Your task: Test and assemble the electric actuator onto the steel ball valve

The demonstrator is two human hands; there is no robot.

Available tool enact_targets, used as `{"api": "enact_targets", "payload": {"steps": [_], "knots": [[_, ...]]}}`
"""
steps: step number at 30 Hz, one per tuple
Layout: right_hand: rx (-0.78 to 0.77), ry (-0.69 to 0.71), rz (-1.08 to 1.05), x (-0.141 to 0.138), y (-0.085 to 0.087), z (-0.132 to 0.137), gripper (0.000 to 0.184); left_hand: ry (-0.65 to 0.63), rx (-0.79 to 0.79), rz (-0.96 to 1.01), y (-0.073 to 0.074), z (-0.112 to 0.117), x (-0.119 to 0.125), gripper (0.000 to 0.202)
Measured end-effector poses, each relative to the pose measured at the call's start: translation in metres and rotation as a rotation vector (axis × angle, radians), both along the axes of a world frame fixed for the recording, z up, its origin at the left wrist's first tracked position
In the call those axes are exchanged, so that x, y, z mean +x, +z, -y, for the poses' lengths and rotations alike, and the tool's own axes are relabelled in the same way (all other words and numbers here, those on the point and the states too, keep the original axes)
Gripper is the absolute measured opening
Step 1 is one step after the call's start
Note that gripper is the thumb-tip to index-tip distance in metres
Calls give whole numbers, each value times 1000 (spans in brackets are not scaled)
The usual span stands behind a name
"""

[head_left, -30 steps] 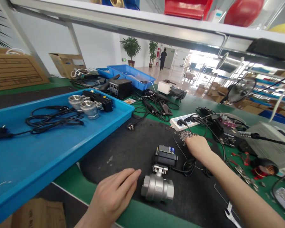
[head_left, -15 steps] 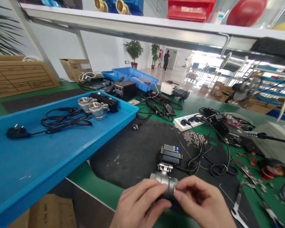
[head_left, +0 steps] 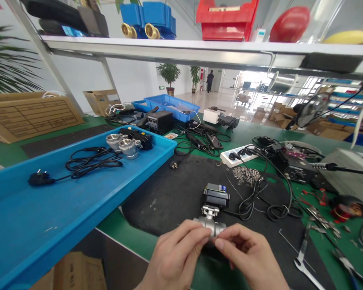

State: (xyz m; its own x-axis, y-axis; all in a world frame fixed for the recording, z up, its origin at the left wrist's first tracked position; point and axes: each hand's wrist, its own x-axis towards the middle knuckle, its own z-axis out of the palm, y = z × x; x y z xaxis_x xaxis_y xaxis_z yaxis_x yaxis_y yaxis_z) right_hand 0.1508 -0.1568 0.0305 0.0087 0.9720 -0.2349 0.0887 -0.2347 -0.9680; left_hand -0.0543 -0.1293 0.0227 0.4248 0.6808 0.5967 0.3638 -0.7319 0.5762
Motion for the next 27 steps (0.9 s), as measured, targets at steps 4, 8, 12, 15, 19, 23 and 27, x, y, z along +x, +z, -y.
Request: {"api": "enact_targets", "payload": {"steps": [4, 8, 12, 15, 19, 23, 27], "knots": [[119, -138, 49, 1, -6, -10, 33, 144, -13, -286, 3, -23, -6, 23], [155, -197, 58, 3, -22, -17, 31, 68, -69, -498, 12, -42, -7, 24], [154, -236, 38, 2, -36, -22, 32, 17, -85, -544, 24, -55, -6, 19], [127, -274, 12, -2, -40, -25, 37, -15, -78, -578, 30, -65, -4, 12], [103, -321, -11, -9, -41, -27, 41, -13, -42, -621, 33, -73, 0, 7], [122, -376, 36, -13, -41, -28, 38, -30, 16, -673, 35, -73, 3, 7], [132, -399, 79, -15, -42, -28, 36, -79, 93, -737, 40, -69, 1, 11]]}}
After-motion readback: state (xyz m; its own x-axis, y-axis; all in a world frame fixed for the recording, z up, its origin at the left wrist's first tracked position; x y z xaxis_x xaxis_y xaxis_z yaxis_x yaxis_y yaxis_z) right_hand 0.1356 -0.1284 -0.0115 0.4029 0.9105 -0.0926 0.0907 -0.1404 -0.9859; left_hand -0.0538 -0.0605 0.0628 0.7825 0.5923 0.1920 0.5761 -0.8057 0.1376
